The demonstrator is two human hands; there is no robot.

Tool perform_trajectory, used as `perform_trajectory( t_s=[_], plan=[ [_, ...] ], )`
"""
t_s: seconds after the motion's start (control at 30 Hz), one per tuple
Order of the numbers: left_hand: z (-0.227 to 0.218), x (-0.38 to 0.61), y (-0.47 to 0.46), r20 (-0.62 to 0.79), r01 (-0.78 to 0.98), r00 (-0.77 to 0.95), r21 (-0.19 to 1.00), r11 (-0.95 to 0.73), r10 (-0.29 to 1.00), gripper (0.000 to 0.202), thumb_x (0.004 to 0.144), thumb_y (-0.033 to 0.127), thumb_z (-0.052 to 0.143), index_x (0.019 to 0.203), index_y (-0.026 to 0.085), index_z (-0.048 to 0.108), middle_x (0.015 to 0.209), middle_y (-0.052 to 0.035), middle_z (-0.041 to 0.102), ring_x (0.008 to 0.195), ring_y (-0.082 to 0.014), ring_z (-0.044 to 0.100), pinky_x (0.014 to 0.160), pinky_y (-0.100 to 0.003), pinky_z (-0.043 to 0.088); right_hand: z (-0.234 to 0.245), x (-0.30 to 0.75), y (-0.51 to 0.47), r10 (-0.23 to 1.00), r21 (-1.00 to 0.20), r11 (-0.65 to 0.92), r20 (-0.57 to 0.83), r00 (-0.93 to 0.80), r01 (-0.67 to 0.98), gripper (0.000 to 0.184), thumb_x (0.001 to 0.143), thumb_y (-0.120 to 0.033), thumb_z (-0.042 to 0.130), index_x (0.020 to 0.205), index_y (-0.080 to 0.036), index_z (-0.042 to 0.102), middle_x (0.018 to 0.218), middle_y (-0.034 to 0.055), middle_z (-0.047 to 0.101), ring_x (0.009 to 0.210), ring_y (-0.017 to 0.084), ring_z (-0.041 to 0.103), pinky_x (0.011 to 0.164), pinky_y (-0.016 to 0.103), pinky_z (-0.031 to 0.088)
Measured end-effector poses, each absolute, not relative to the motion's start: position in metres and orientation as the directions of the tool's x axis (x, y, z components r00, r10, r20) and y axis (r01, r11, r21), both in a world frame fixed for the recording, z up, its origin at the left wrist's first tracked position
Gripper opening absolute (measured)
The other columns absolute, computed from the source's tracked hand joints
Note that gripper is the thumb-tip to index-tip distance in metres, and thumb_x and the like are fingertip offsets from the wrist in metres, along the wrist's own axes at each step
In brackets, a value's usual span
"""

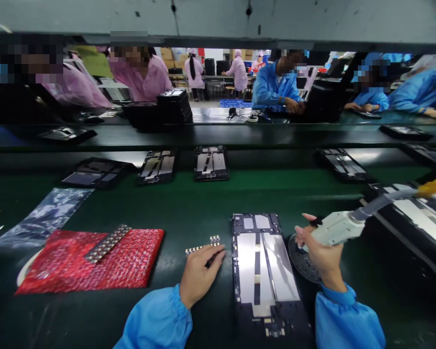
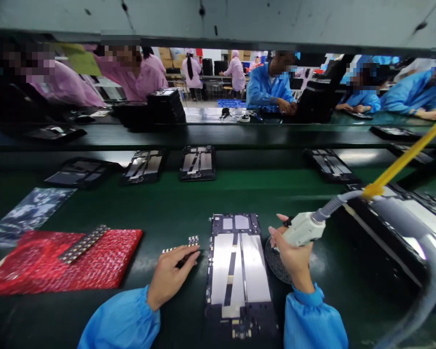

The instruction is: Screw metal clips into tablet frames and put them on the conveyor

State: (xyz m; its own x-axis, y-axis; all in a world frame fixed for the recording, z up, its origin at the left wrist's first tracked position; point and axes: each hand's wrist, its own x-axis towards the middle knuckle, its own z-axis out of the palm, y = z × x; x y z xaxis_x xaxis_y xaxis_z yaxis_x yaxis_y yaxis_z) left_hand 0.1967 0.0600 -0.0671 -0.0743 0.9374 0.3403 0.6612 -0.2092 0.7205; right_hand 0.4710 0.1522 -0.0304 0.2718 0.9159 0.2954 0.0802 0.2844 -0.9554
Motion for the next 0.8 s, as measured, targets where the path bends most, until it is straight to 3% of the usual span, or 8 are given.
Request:
perform_trajectory(
  t_s=[0.17,0.27,0.43,0.5,0.8],
  plan=[
    [-0.075,0.218,0.062,0.218,0.821,0.069,0.542,-0.179,0.973,0.020,0.083,0.014,0.053,0.084,0.018,0.072,0.074,-0.0039,0.071,0.068,-0.0171,0.067,0.065,-0.026,0.053,0.005,0.452,0.140,0.888,-0.939,0.336,0.341,0.309,0.073,0.038,0.066,-0.025,0.080,0.100,-0.020,0.063,0.049,-0.0065,0.057,0.043,0.015,0.053,0.054,0.032,0.049],
    [-0.079,0.226,0.063,0.166,0.859,0.180,0.454,-0.237,0.970,0.016,0.081,0.014,0.053,0.077,0.017,0.068,0.075,-0.0048,0.069,0.071,-0.0191,0.066,0.064,-0.027,0.051,0.019,0.416,0.137,0.941,-0.945,0.321,0.311,0.131,-0.062,0.039,0.072,-0.025,0.077,0.107,-0.021,0.061,0.050,-0.0071,0.056,0.044,0.014,0.054,0.054,0.032,0.050],
    [-0.081,0.224,0.059,0.214,0.808,0.181,0.524,-0.270,0.960,0.021,0.089,0.018,0.049,0.093,0.018,0.069,0.076,-0.0040,0.068,0.071,-0.0167,0.065,0.066,-0.025,0.050,0.004,0.354,0.149,0.935,-0.946,0.310,0.322,-0.152,-0.098,0.032,0.076,-0.023,0.074,0.104,-0.018,0.060,0.048,-0.0066,0.057,0.041,0.014,0.054,0.049,0.030,0.049],
    [-0.081,0.223,0.058,0.234,0.788,0.160,0.555,-0.267,0.959,0.022,0.091,0.018,0.048,0.098,0.018,0.069,0.078,-0.0041,0.069,0.073,-0.0164,0.065,0.068,-0.025,0.050,-0.004,0.343,0.155,0.929,-0.947,0.315,0.322,-0.183,-0.066,0.030,0.077,-0.023,0.074,0.103,-0.018,0.060,0.048,-0.0066,0.057,0.042,0.014,0.055,0.050,0.030,0.050],
    [-0.080,0.228,0.060,0.212,0.792,0.179,0.548,-0.268,0.961,0.019,0.092,0.021,0.050,0.094,0.017,0.069,0.079,-0.0044,0.068,0.076,-0.0181,0.065,0.072,-0.028,0.051,-0.012,0.341,0.155,0.927,-0.953,0.300,0.303,-0.219,-0.049,0.033,0.076,-0.022,0.074,0.106,-0.017,0.061,0.048,-0.0069,0.056,0.041,0.013,0.054,0.048,0.028,0.048]
  ],
)
